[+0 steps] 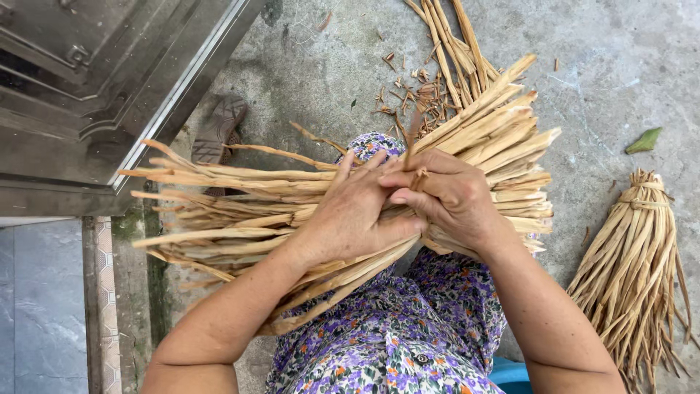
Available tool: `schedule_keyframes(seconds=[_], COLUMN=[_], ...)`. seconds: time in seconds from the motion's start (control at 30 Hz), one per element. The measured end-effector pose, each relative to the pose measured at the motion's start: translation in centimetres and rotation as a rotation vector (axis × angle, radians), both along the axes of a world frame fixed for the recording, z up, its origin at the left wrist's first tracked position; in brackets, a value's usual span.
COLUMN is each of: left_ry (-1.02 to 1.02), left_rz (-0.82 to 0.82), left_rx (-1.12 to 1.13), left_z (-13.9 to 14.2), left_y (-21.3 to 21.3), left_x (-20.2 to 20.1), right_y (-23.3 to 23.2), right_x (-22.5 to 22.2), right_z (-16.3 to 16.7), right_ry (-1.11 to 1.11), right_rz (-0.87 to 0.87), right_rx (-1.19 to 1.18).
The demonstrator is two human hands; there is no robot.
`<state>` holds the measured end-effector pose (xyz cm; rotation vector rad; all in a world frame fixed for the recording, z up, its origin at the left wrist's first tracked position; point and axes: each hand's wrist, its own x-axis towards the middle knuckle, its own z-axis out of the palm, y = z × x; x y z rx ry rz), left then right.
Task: The person trims the ends of dried palm fronds with shears, aligns them into a bundle, and ties the bundle with a strip of material to form a broom.
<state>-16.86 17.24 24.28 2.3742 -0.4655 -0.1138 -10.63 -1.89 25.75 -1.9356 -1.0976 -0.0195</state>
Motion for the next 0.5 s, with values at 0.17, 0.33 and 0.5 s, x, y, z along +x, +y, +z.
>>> schedule_keyframes(seconds=[0.17, 0.33, 0.5], left_ry=[-0.073, -0.099, -0.039], left_rz=[0.187, 0.266, 0.373], left_rx=[-0.162, -0.229, -0.302], left_z=[0.1, -1.5, -3.3], left_y=[-1.7, -2.1, -2.1], left_x=[0.0, 0.4, 0.5], right_y=[1.0, 1.3, 2.1], right_x=[0.7, 1.1, 1.6], right_z=[-1.0, -2.5, -3.4], right_ry=[0.27, 0.391, 0.321], right_rz=[-0.071, -0.007, 0.029], right_rx=[0.07, 0.176, 0.218])
